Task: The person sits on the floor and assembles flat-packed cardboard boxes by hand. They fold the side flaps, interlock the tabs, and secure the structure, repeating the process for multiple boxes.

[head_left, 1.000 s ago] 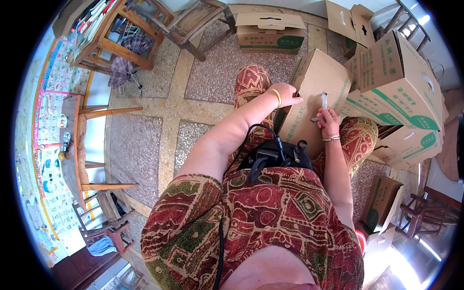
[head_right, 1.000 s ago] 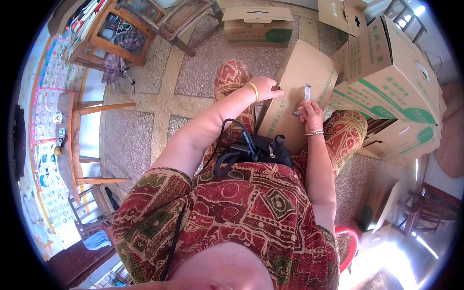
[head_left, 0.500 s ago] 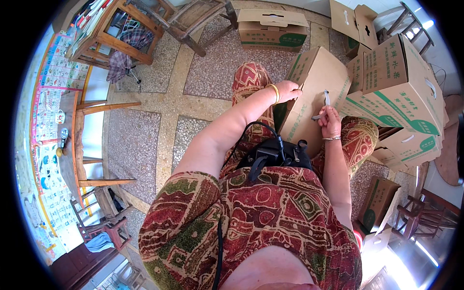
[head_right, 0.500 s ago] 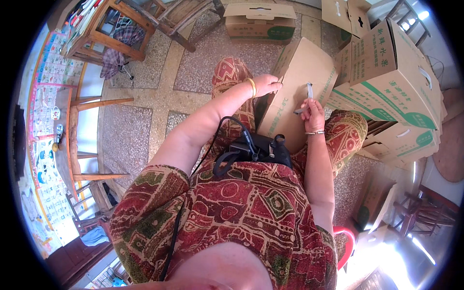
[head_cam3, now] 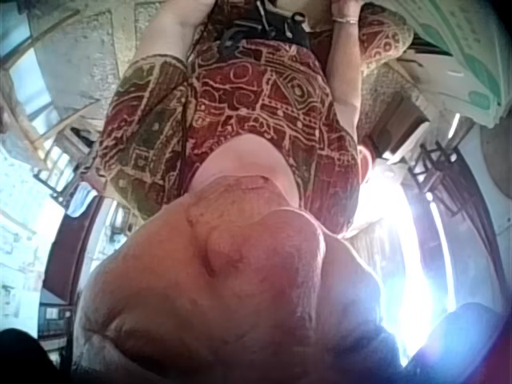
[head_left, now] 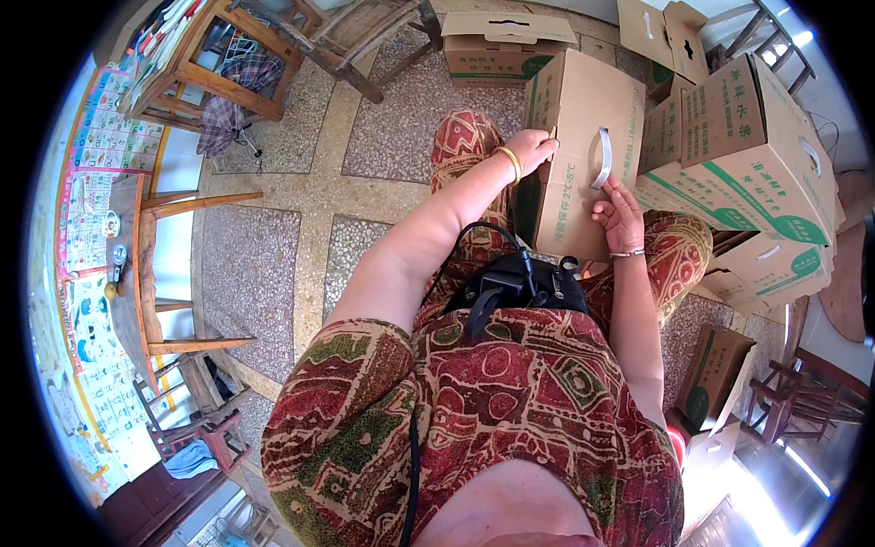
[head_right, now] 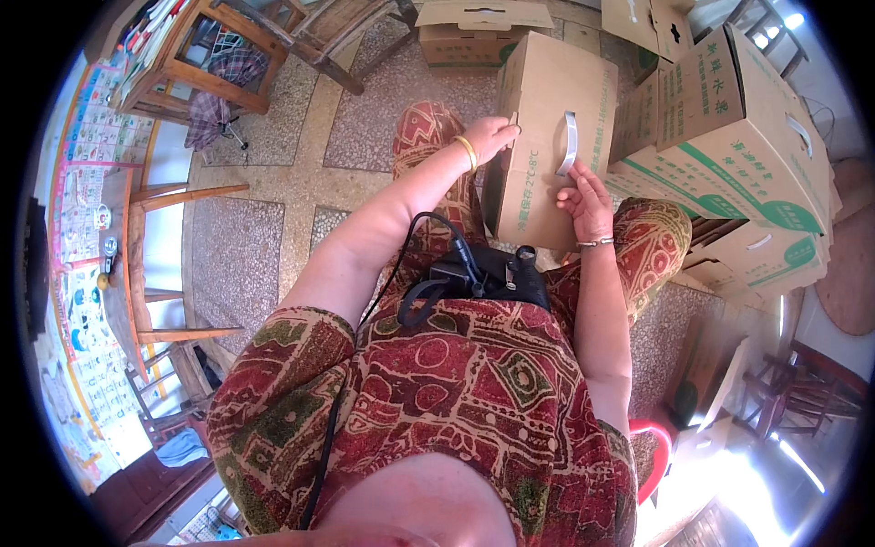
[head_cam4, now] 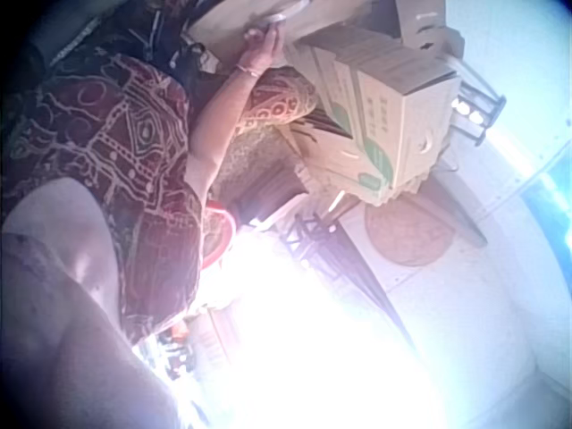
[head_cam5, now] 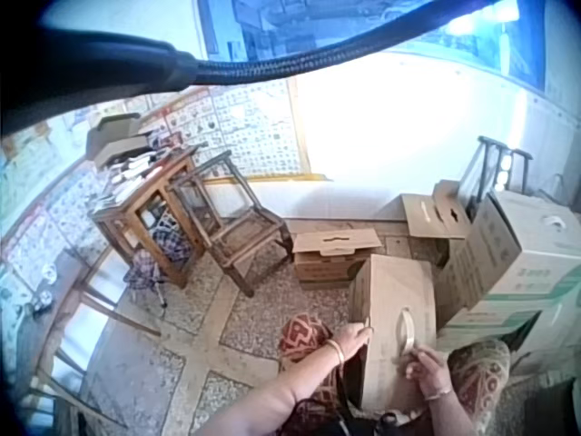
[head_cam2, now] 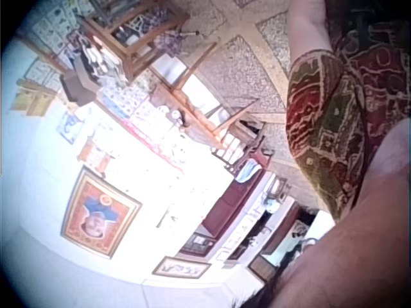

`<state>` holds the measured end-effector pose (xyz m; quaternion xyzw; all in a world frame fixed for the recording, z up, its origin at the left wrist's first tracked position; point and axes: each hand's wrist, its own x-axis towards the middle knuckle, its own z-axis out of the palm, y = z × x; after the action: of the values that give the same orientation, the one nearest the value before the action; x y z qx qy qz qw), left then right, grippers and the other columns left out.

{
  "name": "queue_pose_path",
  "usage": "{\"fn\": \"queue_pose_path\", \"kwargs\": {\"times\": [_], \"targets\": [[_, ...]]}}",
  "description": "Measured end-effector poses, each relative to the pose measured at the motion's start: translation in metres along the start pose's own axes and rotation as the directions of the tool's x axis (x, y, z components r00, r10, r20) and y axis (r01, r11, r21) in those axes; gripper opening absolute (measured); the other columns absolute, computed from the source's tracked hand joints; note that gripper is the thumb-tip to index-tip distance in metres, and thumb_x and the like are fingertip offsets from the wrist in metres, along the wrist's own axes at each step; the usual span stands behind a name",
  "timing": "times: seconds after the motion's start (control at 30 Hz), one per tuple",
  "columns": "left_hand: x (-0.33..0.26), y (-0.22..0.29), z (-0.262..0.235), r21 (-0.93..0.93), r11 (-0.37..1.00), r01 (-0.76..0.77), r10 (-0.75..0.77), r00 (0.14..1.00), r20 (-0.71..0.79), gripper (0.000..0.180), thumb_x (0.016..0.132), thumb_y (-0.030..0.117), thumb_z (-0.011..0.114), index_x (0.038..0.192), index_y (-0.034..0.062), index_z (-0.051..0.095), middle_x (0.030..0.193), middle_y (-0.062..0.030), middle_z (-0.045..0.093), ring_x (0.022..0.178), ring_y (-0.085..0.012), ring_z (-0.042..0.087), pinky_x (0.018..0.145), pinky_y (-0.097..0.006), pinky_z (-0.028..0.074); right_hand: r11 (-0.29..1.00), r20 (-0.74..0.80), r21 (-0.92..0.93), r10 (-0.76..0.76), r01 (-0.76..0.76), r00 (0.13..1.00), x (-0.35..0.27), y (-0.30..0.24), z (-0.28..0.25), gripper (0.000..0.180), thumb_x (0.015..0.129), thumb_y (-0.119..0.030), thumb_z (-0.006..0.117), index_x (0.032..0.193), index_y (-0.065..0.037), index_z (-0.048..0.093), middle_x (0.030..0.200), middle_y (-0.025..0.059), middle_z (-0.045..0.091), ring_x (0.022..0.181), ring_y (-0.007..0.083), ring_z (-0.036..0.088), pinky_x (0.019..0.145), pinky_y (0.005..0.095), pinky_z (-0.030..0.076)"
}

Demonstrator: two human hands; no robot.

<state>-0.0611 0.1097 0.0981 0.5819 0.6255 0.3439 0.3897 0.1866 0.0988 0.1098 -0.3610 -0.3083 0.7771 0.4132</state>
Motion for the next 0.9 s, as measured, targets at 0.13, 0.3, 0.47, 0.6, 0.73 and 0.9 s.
{"fn": "queue_pose_path", "kwargs": {"times": [0.13,0.3,0.47,0.6,0.73,0.9], "targets": [[-0.001,-0.001,-0.002,0.005,1.000,-0.025,0.025,1.000,-0.009,0.037,0.084,0.035,0.051,0.074,0.0003,0.059,0.067,-0.0130,0.060,0.065,-0.0257,0.058,0.061,-0.035,0.045,0.999,0.060,0.029,0.013,-0.015,0.998,0.002,0.000,-0.001,0.036,0.090,-0.012,0.048,0.123,0.002,0.046,0.111,0.0118,0.057,0.070,0.0165,0.059,0.058,0.0271,0.051],[0.000,-0.009,-0.002,0.064,0.989,-0.135,0.138,0.990,-0.039,0.037,0.085,0.035,0.052,0.075,-0.0003,0.058,0.064,-0.0113,0.059,0.061,-0.0225,0.058,0.059,-0.033,0.044,0.997,0.122,0.060,0.032,-0.039,0.992,0.003,0.003,-0.006,0.034,0.090,-0.012,0.049,0.121,0.001,0.047,0.104,0.0095,0.059,0.071,0.0168,0.058,0.058,0.0274,0.051],[-0.002,-0.003,-0.009,-0.009,0.996,-0.089,0.090,0.995,0.044,0.038,0.086,0.037,0.052,0.076,0.0004,0.059,0.063,-0.0075,0.058,0.058,-0.0168,0.055,0.056,-0.030,0.043,0.988,0.146,0.151,-0.011,-0.011,0.989,0.007,0.002,-0.014,0.027,0.089,-0.014,0.050,0.110,0.002,0.056,0.095,0.0085,0.060,0.061,0.0137,0.051,0.052,0.0268,0.046],[-0.009,-0.001,-0.009,-0.088,0.993,-0.078,0.087,0.990,0.111,0.038,0.086,0.036,0.052,0.075,0.0011,0.059,0.062,-0.0045,0.057,0.059,-0.0136,0.053,0.058,-0.028,0.043,1.000,0.111,0.016,-0.014,0.013,0.994,0.005,0.002,-0.018,0.037,0.089,-0.024,0.052,0.113,0.005,0.053,0.088,0.0043,0.056,0.053,0.0080,0.038,0.048,0.0221,0.037],[-0.010,-0.001,-0.006,-0.046,0.995,-0.083,0.088,0.990,0.110,0.039,0.086,0.037,0.052,0.072,0.0007,0.058,0.062,-0.0072,0.058,0.059,-0.0170,0.055,0.058,-0.030,0.044,1.000,0.069,0.021,0.000,-0.001,0.998,0.005,0.005,-0.018,0.034,0.090,-0.023,0.050,0.110,0.004,0.054,0.090,0.0059,0.057,0.055,0.0091,0.041,0.049,0.0228,0.040],[-0.004,-0.005,-0.007,0.039,0.996,-0.079,0.076,0.994,0.075,0.041,0.085,0.037,0.051,0.070,-0.0001,0.057,0.063,-0.0113,0.058,0.060,-0.0233,0.057,0.058,-0.034,0.044,0.999,0.072,0.022,0.036,-0.038,0.997,0.002,0.007,-0.008,0.036,0.090,-0.023,0.050,0.114,0.003,0.052,0.096,0.0069,0.058,0.062,0.0113,0.050,0.052,0.0239,0.043]]}}
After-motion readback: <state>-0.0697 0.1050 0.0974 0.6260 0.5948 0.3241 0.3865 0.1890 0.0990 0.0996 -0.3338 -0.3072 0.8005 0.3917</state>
